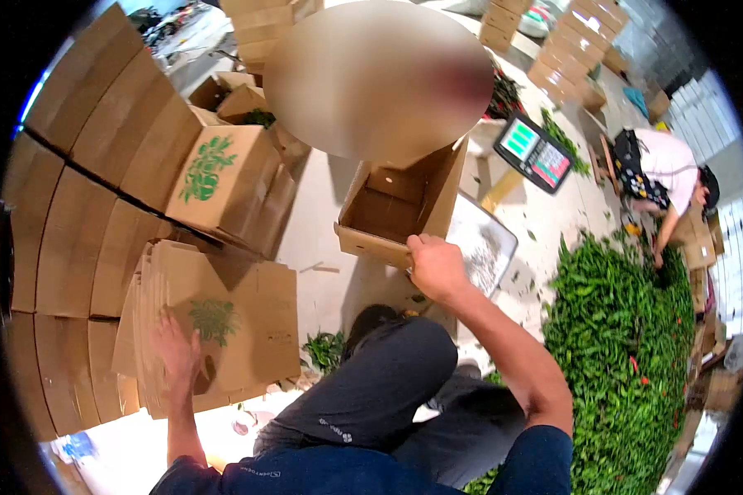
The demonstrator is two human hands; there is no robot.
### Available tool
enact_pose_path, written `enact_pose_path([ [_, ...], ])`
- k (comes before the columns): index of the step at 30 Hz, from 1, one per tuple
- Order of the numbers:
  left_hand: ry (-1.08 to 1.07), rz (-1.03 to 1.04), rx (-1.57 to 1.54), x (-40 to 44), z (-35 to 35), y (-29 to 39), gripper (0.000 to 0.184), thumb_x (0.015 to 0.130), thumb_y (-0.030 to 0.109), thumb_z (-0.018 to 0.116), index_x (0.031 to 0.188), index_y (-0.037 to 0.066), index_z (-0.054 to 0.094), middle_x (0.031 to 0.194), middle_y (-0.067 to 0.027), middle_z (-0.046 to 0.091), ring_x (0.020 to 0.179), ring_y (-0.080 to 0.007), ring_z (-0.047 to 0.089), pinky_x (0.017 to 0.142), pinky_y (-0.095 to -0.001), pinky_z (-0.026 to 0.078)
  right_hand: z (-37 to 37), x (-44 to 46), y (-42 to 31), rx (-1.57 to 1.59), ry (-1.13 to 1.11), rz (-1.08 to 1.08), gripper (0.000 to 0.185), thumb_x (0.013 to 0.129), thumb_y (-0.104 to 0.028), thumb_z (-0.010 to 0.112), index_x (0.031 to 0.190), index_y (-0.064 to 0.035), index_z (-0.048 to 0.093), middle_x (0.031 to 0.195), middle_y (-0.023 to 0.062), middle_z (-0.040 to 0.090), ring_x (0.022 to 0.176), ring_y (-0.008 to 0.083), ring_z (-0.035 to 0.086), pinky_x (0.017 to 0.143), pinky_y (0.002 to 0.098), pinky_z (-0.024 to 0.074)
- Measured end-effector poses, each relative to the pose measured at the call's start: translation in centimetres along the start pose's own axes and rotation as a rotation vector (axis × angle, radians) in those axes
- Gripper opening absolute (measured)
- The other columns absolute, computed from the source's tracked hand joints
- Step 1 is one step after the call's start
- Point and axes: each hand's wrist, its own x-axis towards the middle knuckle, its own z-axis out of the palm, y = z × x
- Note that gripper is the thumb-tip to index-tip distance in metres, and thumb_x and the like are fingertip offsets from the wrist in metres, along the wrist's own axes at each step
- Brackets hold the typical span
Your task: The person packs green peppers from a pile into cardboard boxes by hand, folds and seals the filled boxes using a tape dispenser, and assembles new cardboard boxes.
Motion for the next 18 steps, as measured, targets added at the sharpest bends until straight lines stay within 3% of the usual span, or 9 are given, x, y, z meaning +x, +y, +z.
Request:
enact_pose_path([
  [5, 0.018, -0.017, -0.139, -1.0, 0.0, 1.5, 0.079, 0.09, 0.03, 0.065, 0.151, -0.006, 0.031, 0.162, -0.0218, 0.023, 0.151, -0.0392, 0.018, 0.123, -0.0524, 0.013, 5.5, 10.1, 1.3, -0.103, -0.03, 0.045, 0.007, 0.087, -0.007, 0.054, 0.09, -0.0058, 0.06, 0.087, 0.0152, 0.066, 0.085, 0.0342, 0.066, 0.072, 0.0455, 0.054],
  [7, 0.049, -0.128, -0.124, -1.4, 0.0, 1.7, 0.077, 0.09, 0.028, 0.065, 0.15, -0.006, 0.032, 0.162, -0.0204, 0.025, 0.15, -0.039, 0.019, 0.123, -0.0522, 0.014, 8.6, 13.6, 5.5, -0.188, 0.221, 0.024, 0.011, 0.089, -0.005, 0.052, 0.089, -0.0045, 0.063, 0.086, 0.0175, 0.066, 0.081, 0.035, 0.066, 0.072, 0.0452, 0.0549],
  [9, 0.064, -0.209, -0.134, -2.2, 0.8, 1.3, 0.074, 0.089, 0.026, 0.065, 0.149, -0.004, 0.035, 0.161, -0.0189, 0.027, 0.149, -0.0388, 0.023, 0.122, -0.052, 0.017, 8.9, 15.3, 7.6, -0.228, 0.248, 0.283, 0.008, 0.084, -0.006, 0.059, 0.089, -0.0029, 0.065, 0.093, 0.0205, 0.066, 0.088, 0.0372, 0.065, 0.077, 0.0478, 0.0535],
  [11, 0.151, -0.216, -0.146, -1.6, 1.0, 0.6, 0.07, 0.087, 0.023, 0.066, 0.147, -0.002, 0.038, 0.159, -0.0178, 0.031, 0.146, -0.0388, 0.027, 0.12, -0.0522, 0.021, 7.2, 14.9, 8.1, -0.218, 0.512, 0.08, 0.045, 0.077, -0.005, 0.071, 0.121, 0.0001, 0.061, 0.117, 0.0258, 0.059, 0.108, 0.0419, 0.058, 0.09, 0.0509, 0.0486],
  [12, 0.2, -0.208, -0.147, -1.6, 1.1, 0.8, 0.069, 0.086, 0.022, 0.067, 0.145, -0.002, 0.04, 0.158, -0.0175, 0.033, 0.145, -0.0389, 0.03, 0.118, -0.0525, 0.023, 7.0, 13.9, 7.1, -0.136, 0.449, 0.059, 0.049, 0.084, -0.007, 0.067, 0.131, -0.0015, 0.055, 0.124, 0.0255, 0.058, 0.112, 0.0426, 0.057, 0.093, 0.0483, 0.0486],
  [13, 0.221, -0.197, -0.16, -1.4, 1.3, 0.6, 0.068, 0.085, 0.021, 0.067, 0.143, -0.002, 0.042, 0.157, -0.0178, 0.034, 0.145, -0.0388, 0.03, 0.118, -0.0527, 0.024, 6.3, 12.5, 5.2, 0.009, 0.088, 0.203, 0.042, 0.087, -0.009, 0.067, 0.128, -0.0022, 0.058, 0.124, 0.0241, 0.06, 0.114, 0.0417, 0.057, 0.096, 0.046, 0.0485],
  [14, 0.251, -0.175, -0.175, -0.8, 1.3, 0.9, 0.066, 0.084, 0.021, 0.068, 0.141, -0.001, 0.044, 0.155, -0.0181, 0.036, 0.144, -0.0387, 0.031, 0.117, -0.053, 0.025, 6.9, 10.6, 5.2, 0.109, -0.039, 0.122, 0.041, 0.086, -0.009, 0.068, 0.126, -0.0022, 0.059, 0.121, 0.023, 0.061, 0.112, 0.0404, 0.059, 0.095, 0.0451, 0.0488],
  [17, 0.327, -0.234, -0.237, -0.1, 1.5, 1.3, 0.061, 0.081, 0.021, 0.069, 0.134, -0.001, 0.049, 0.153, -0.0187, 0.038, 0.144, -0.0388, 0.032, 0.115, -0.0529, 0.027, 6.0, 3.4, 2.8, 0.325, -0.245, -0.082, 0.039, 0.085, -0.01, 0.072, 0.122, -0.0026, 0.062, 0.112, 0.02, 0.065, 0.101, 0.0374, 0.064, 0.088, 0.0433, 0.0516],
  [18, 0.35, -0.273, -0.261, 0.2, 1.7, 1.2, 0.059, 0.08, 0.021, 0.07, 0.132, -0.001, 0.051, 0.152, -0.0188, 0.038, 0.144, -0.0388, 0.032, 0.114, -0.0528, 0.028, 4.9, 1.6, 1.6, 0.357, -0.366, 0.016, 0.038, 0.085, -0.011, 0.072, 0.121, -0.002, 0.063, 0.111, 0.0202, 0.066, 0.097, 0.0367, 0.066, 0.086, 0.0431, 0.0522],
])
